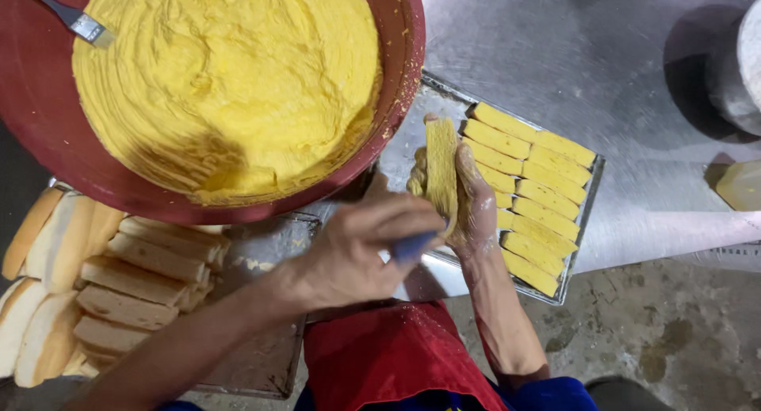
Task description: The person applies a yellow batter to pieces of bread using a brush and arranges the coated bread on a tray.
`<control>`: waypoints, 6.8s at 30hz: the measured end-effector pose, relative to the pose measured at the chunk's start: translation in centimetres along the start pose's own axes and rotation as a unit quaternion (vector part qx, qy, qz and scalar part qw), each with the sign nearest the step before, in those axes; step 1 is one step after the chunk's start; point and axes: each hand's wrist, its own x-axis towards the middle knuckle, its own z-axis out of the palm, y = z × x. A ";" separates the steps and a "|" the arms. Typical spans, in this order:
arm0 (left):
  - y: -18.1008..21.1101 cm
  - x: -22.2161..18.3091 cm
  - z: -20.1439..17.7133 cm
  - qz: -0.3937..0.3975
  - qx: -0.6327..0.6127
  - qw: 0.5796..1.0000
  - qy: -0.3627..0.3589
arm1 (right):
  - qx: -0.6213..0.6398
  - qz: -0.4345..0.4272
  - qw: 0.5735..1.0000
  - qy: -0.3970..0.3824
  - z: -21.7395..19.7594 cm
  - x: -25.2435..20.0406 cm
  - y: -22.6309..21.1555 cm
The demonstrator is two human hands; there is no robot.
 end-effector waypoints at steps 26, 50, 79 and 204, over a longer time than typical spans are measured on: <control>-12.1 -3.5 -13.5 -0.341 -0.065 0.932 -0.107 | 0.137 0.031 0.987 0.075 -3.5 -2.1 -0.8; -3.1 -0.9 -1.8 -0.018 -0.126 0.992 0.021 | 0.072 -0.066 0.991 -0.089 2.2 1.9 -0.7; -10.0 2.7 -5.2 -0.148 -0.094 0.973 0.148 | -0.007 0.089 0.995 -0.053 0.0 -1.9 1.1; -1.4 -2.4 2.9 0.075 -0.010 0.997 -0.011 | 0.040 -0.085 0.993 0.070 -2.9 -2.3 0.5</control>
